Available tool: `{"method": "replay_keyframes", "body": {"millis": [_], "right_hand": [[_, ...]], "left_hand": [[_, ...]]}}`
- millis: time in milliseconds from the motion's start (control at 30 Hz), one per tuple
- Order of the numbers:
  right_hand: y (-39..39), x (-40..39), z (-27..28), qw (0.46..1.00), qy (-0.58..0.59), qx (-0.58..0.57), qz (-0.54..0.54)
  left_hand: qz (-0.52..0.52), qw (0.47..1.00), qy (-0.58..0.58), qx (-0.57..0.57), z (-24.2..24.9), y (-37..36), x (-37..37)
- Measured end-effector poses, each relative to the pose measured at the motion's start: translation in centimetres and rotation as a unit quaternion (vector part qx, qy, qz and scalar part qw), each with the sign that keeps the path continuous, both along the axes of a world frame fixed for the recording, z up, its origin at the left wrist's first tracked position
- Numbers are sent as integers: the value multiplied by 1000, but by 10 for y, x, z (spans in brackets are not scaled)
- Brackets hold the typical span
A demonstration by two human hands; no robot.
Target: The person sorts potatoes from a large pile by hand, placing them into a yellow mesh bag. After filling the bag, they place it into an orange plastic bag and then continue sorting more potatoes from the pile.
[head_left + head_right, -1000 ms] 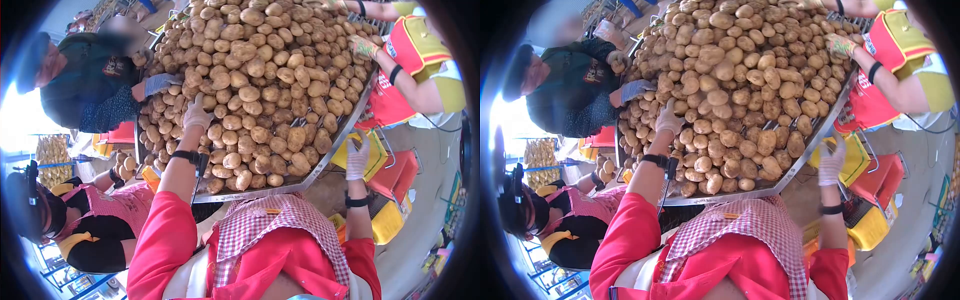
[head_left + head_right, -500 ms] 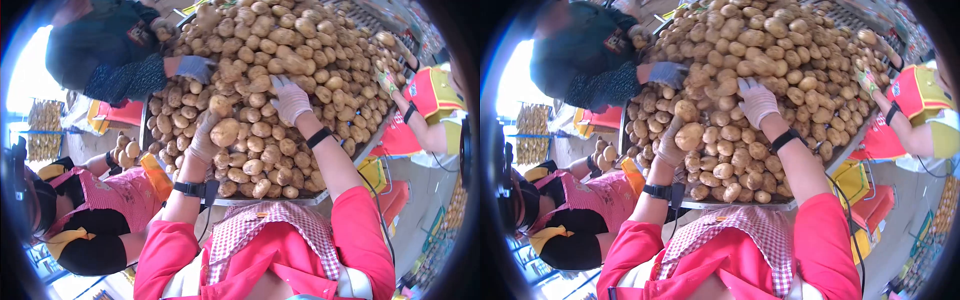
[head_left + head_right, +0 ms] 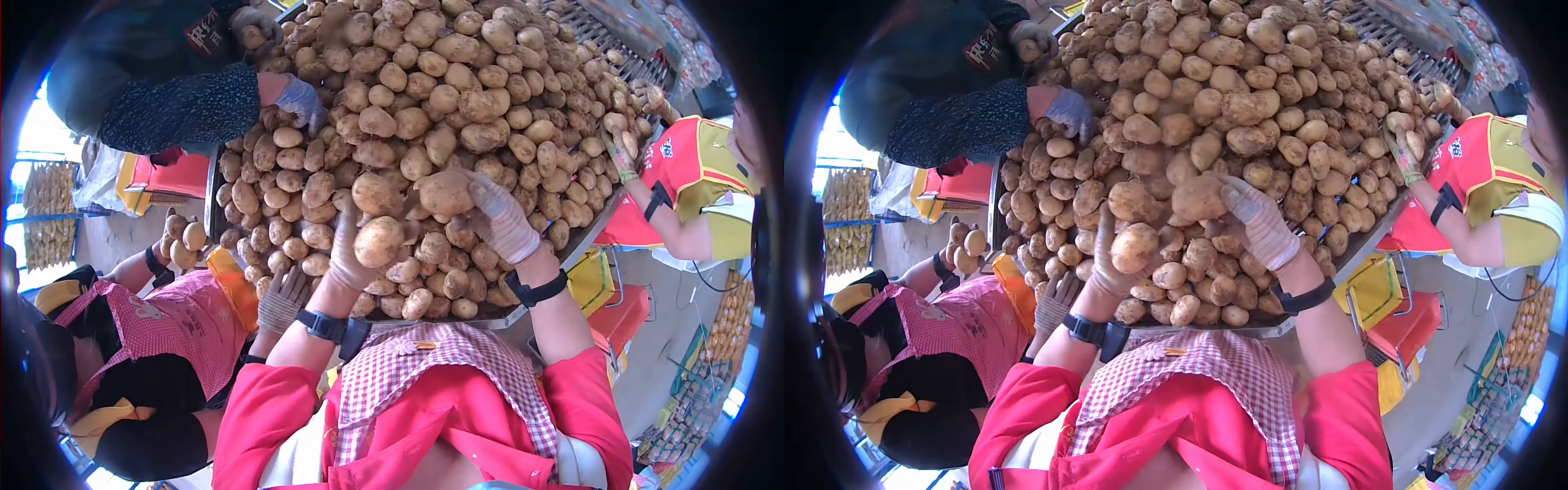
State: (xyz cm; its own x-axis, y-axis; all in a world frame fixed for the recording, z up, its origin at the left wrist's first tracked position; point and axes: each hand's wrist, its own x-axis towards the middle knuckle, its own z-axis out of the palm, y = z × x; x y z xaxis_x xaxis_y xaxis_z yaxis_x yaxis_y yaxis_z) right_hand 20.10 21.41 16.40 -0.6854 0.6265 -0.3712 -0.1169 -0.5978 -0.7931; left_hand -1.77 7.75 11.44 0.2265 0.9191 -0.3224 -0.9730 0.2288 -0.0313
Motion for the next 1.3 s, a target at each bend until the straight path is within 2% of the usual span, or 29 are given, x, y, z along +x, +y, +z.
{"method": "replay_keyframes", "body": {"millis": [33,67,100,167,200,267,300,333,367,433,500,533,567,600,633,700,733,767,833,867,933,967,1033,1100,1167,1200,1233,1267,1300], "right_hand": [[-4,1,-7,1000,-18,-3,19],[-6,0,-14,998,-43,48,27],[-9,0,-15,998,-42,47,25],[-15,3,-14,967,-159,189,-57],[-17,7,-20,967,-159,189,-61],[-23,15,-30,933,-204,280,-95],[-24,18,-32,933,-204,281,-99],[-27,17,-23,964,-92,177,-178],[-28,17,-15,965,24,68,-251],[-27,22,2,966,27,51,-253],[-34,17,23,959,-80,240,-130],[-40,10,26,920,-91,366,-107],[-43,13,22,920,-89,367,-108],[-45,16,14,937,-117,321,-66],[-47,19,8,950,-145,275,-23],[-32,20,0,956,-161,245,-19],[-20,17,-7,885,-260,383,-47],[-8,12,-12,785,-351,504,-77],[27,-5,-18,729,-301,610,-78],[38,-15,-19,732,-298,608,-79],[52,-38,-19,663,-379,645,40],[59,-50,-20,668,-373,643,40],[70,-67,-24,562,-524,601,220],[76,-62,-37,559,-505,629,195],[79,-53,-28,760,-394,517,26],[73,-37,-19,840,-281,462,-42],[74,-18,-14,978,-100,181,8],[63,1,-3,999,-34,20,-30],[49,18,5,997,-5,-33,-65]], "left_hand": [[-29,999,-41,22,1,0,9],[-22,997,-72,10,15,1,21],[-23,997,-71,8,15,2,22],[-30,997,-68,-1,16,6,25],[-35,997,-75,9,20,7,26],[-40,997,-65,23,15,3,31],[-39,997,-55,41,12,2,32],[-42,997,-55,41,11,1,34],[-45,995,-53,69,10,1,37],[-50,993,-51,96,12,-1,40],[-70,995,-7,75,15,-2,42],[-71,995,-6,75,16,-4,45],[-87,995,-9,48,17,-7,48],[-103,994,-12,21,18,-11,50],[-102,994,-9,22,17,-14,53],[-85,995,-52,27,13,-21,56],[-79,997,17,-12,34,-19,61],[-78,997,19,-15,31,-23,62],[-38,996,-72,-39,19,-28,61],[-41,998,-36,-19,17,-30,60],[-30,999,-7,-22,22,-34,61],[-21,999,18,-20,24,-36,62],[-8,998,24,-64,28,-41,63],[5,999,-40,-2,37,-44,69],[31,999,-35,-10,32,-55,69],[39,998,-16,-38,31,-60,68],[47,997,2,-66,30,-66,68],[50,997,-1,-67,29,-70,68],[55,996,1,-64,28,-73,69]]}}
